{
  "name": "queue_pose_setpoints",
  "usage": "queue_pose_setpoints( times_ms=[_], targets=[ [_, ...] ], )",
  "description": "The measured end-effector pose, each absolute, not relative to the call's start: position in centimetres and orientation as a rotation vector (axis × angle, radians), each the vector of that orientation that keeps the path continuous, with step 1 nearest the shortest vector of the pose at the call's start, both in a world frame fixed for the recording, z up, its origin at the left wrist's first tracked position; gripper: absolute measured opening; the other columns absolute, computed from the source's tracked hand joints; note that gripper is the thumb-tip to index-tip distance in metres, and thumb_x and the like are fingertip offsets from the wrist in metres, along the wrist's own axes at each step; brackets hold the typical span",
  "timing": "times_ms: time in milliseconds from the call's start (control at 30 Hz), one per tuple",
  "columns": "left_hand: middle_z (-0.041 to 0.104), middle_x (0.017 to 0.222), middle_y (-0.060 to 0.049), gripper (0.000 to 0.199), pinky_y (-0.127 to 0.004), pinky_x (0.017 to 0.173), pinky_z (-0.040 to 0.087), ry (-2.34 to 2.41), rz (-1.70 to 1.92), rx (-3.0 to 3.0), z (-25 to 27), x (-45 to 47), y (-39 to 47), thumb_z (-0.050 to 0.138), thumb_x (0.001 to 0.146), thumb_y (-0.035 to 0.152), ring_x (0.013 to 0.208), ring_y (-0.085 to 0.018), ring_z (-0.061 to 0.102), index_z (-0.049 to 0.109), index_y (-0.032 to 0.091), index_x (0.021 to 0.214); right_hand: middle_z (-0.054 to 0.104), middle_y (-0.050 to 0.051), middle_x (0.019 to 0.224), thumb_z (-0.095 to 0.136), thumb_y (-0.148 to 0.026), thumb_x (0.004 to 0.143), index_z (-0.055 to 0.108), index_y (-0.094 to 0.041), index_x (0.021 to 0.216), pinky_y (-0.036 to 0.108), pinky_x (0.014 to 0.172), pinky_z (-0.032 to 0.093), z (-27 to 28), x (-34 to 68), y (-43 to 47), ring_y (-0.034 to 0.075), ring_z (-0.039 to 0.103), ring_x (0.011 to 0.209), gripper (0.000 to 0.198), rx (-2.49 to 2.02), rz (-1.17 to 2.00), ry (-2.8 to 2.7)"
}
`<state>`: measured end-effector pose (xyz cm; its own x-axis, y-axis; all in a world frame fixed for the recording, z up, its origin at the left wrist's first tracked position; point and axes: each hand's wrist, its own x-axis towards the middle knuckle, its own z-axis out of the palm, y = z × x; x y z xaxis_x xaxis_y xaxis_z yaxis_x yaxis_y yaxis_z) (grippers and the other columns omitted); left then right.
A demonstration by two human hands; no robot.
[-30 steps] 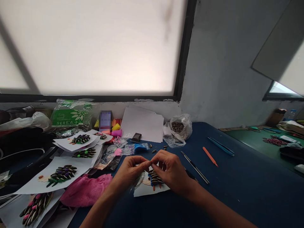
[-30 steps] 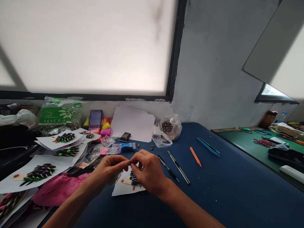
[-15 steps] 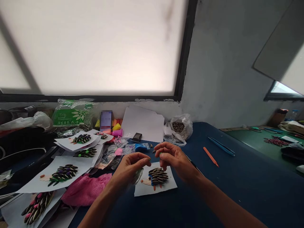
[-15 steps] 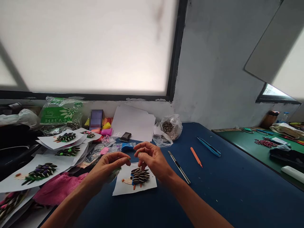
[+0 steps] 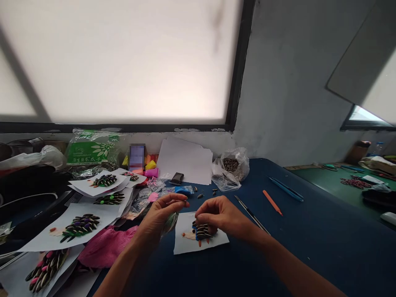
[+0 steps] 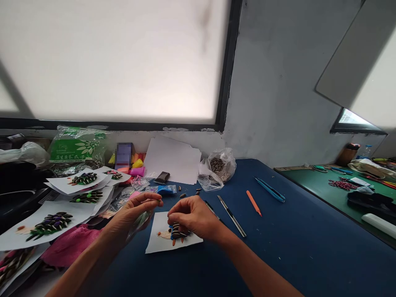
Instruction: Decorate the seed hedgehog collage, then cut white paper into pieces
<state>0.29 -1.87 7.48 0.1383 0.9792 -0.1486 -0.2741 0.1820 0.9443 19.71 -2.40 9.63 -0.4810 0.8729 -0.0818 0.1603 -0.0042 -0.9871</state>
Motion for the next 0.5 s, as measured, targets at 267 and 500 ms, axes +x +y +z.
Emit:
queue_pose_setpoints(
  times_ms=[267,500],
  targets=[
    [0.061,0.052,0.004,0.049,-0.017,0.035,0.021,1.052,1.036,0.917,7.1,0.7,-1.8,0.089,0.048,0.043,0.033,-0.002,0.036,0.075,0.015,0.085,0.071,0.006,0.076,0.062,-0.026,0.083,0.072,-0.014,0.080,0.026,0.062,0.051,8.1,19.8,-3.1,0.016,0.065,0.069,0.016,-1.153,1.126,-1.848],
    [0.066,0.057,0.001,0.042,-0.017,0.036,0.025,1.085,1.039,0.969,7.6,0.7,-1.9,0.088,0.049,0.041,0.039,-0.005,0.044,0.073,0.016,0.079,0.068,0.003,0.077,0.062,-0.026,0.083,0.071,-0.016,0.080,0.025,0.062,0.048,8.2,20.6,-2.7,0.016,0.062,0.072,0.014,-1.140,1.000,-1.865]
  ],
)
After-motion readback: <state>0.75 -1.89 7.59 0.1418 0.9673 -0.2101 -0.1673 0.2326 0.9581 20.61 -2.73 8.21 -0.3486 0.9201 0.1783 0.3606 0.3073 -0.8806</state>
